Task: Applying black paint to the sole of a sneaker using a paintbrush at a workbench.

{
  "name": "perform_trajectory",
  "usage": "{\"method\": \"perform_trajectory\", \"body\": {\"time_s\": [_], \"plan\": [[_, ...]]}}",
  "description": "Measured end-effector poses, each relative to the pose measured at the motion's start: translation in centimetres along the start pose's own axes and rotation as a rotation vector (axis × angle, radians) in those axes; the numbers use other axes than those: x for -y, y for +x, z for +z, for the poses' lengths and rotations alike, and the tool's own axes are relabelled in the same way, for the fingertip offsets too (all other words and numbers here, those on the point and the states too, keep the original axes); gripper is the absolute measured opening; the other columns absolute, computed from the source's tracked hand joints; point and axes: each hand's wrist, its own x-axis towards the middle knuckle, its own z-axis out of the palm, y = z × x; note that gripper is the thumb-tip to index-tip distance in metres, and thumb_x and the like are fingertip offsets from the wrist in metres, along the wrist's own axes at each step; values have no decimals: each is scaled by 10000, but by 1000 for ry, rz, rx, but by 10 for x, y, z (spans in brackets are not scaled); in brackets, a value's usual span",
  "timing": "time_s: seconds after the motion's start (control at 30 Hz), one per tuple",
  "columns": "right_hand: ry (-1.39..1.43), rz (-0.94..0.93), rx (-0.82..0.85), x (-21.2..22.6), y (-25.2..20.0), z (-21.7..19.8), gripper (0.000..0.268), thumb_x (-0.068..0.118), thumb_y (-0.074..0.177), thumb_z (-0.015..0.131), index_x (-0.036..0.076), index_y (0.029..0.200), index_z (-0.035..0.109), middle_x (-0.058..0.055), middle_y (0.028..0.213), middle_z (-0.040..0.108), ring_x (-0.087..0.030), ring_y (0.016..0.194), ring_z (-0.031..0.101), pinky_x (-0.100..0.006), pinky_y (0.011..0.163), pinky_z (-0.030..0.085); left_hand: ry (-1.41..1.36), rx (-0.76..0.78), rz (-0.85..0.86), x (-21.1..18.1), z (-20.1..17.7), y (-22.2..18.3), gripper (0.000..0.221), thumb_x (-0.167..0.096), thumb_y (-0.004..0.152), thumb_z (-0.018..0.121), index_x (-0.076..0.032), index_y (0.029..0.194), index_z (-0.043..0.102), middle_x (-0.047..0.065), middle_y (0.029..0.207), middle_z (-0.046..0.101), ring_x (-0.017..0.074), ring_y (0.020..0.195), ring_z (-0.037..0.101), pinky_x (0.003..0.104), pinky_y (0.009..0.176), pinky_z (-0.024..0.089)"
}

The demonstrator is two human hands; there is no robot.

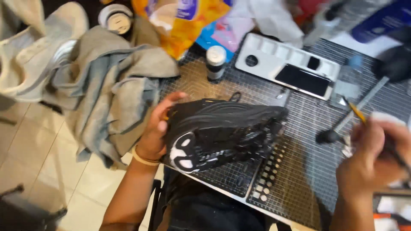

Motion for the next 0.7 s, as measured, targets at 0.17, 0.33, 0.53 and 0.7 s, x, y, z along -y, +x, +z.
{"method": "perform_trajectory", "body": {"time_s": [0.17,0.33,0.53,0.7], "plan": [[-47,-51,-58,-27,57,8,56,-69,1006,536,-34,982,500,-165,962,506,-253,905,513,-329,833,418,64,-81,-6,0,14,14,761,-436,669,805,-41,1188,414,136,1051,587,215,907,602,306,815,483],[-173,-153,166,-31,89,27,269,133,1014,447,-3,826,584,-65,683,570,-165,592,515,-311,541,369,390,-71,-62,-33,55,47,548,-435,728,647,-50,1073,466,121,970,555,168,796,583,232,664,483],[-243,-59,249,-56,93,41,222,145,967,463,-8,859,583,-84,660,609,-213,586,578,-344,544,402,905,-65,-7,-58,104,76,369,-394,782,509,-82,969,570,21,963,593,79,797,528,167,686,409],[-167,-8,272,-55,92,42,263,214,970,465,-2,875,581,-81,675,619,-177,606,602,-298,561,448,1179,122,95,-67,119,92,272,-284,882,427,-78,980,575,42,993,583,125,929,527,225,831,379]]}}
